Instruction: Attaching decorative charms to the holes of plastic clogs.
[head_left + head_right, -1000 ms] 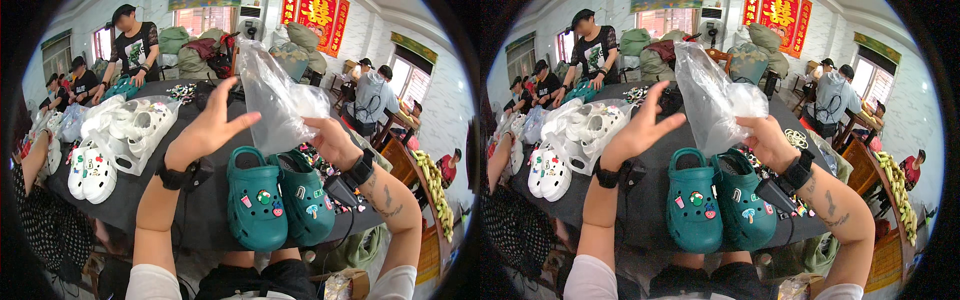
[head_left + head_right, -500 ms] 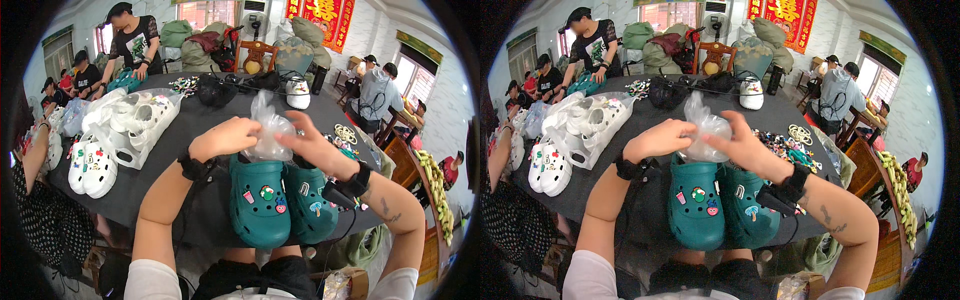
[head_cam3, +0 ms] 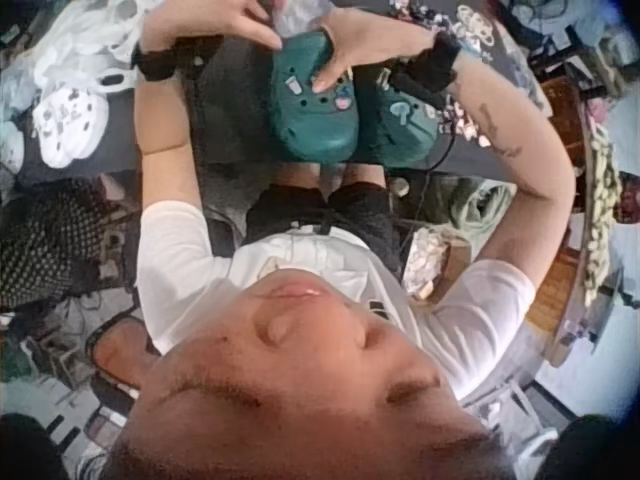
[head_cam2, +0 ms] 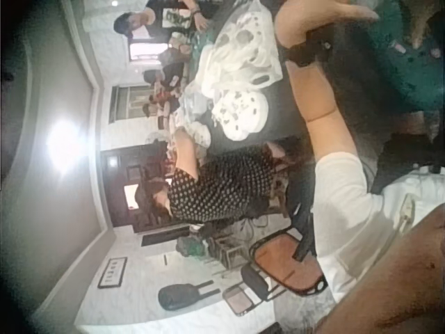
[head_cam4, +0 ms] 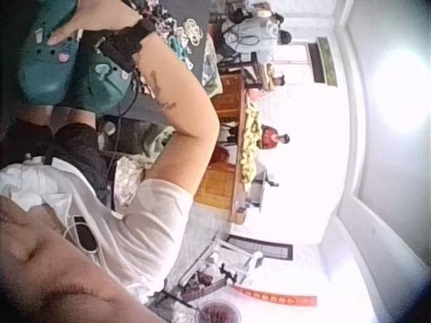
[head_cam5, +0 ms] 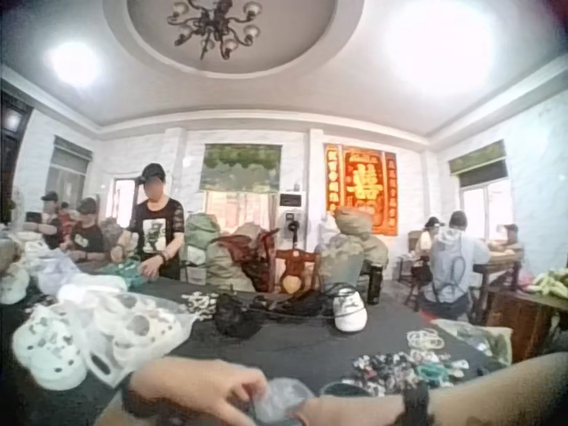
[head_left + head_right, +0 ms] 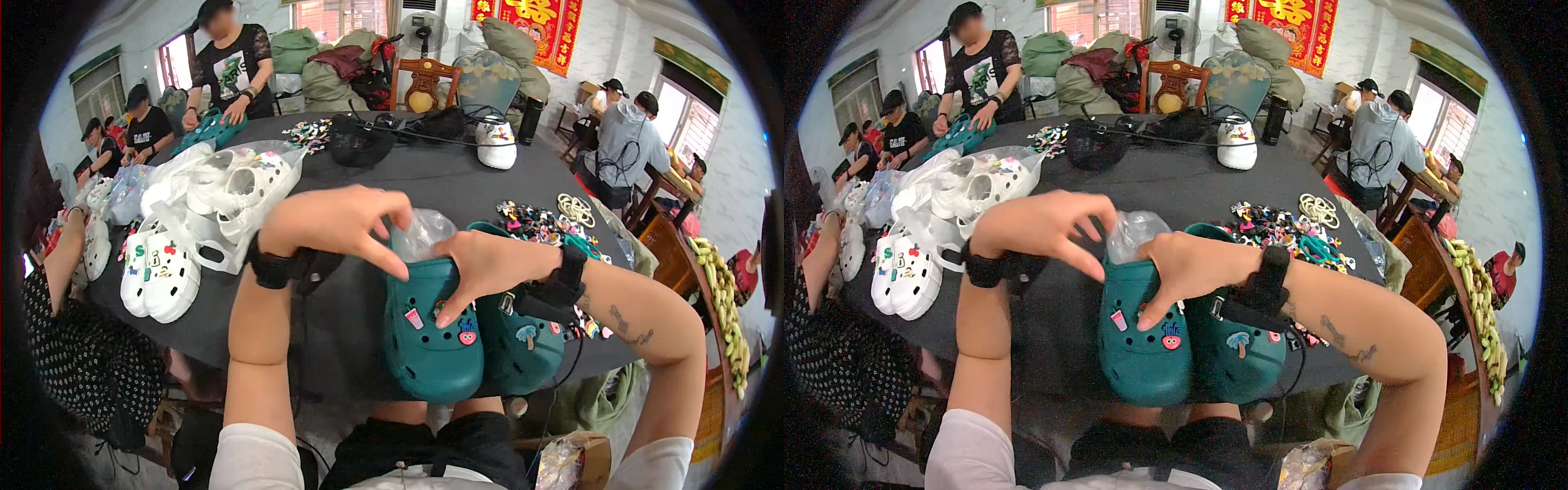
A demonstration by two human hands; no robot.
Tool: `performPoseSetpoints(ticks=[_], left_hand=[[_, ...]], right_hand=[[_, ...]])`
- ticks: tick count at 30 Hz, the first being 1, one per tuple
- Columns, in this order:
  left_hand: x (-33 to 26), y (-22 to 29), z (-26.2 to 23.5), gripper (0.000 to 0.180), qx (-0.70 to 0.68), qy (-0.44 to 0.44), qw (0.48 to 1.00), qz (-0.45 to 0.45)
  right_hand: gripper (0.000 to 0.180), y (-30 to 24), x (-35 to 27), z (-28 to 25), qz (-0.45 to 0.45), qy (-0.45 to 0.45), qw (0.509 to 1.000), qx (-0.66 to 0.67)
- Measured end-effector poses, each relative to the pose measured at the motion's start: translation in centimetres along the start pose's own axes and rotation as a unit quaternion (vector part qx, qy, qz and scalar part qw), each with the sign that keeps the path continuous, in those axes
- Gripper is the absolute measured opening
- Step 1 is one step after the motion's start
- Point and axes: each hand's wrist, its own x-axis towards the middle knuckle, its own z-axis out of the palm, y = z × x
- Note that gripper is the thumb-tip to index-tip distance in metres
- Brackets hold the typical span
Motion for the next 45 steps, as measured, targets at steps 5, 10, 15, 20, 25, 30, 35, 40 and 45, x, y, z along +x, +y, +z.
performPoseSetpoints(ticks=[5, 10, 15, 20, 25, 30, 35, 40, 45], left_hand=[[1.9, 0.5, 2.5, 0.062, 0.058, -0.083, 0.994, 0.037], [3.0, 0.3, 3.4, 0.074, 0.079, -0.131, 0.988, -0.006], [3.3, -0.1, 3.2, 0.077, 0.068, -0.165, 0.984, 0.01], [3.1, 0.1, 2.6, 0.074, 0.059, -0.195, 0.979, -0.007], [0.4, -0.3, 0.6, 0.061, 0.054, -0.061, 0.995, 0.06], [-0.9, -0.1, 0.0, 0.067, -0.05, -0.041, 0.995, 0.071], [1.4, 1.6, 2.7, 0.07, -0.084, -0.068, 0.993, 0.046], [3.3, 1.9, 4.1, 0.073, -0.043, -0.131, 0.99, 0.008], [5.0, 2.3, 4.4, 0.063, -0.061, -0.179, 0.982, 0.001]], right_hand=[[0.07, -0.1, 0.7, -0.2, -0.005, -0.065, 0.994, 0.087], [0.084, -0.1, -0.8, 1.5, -0.011, 0.071, 0.995, 0.067], [0.095, 0.6, -1.5, 2.1, -0.013, 0.134, 0.987, 0.091], [0.079, 0.6, -0.2, 0.5, 0.003, 0.036, 0.999, 0.001], [0.075, 0.3, 2.1, -0.8, 0.007, -0.106, 0.994, -0.036], [0.076, 0.7, 1.9, -1.1, 0.032, -0.154, 0.987, -0.003], [0.075, 2.6, -4.8, -2.7, -0.099, 0.056, 0.993, 0.04], [0.088, 6.0, -15.5, -0.4, 0.045, 0.185, 0.958, 0.215], [0.121, 8.5, -19.0, 8.9, 0.074, 0.146, 0.957, 0.24]])
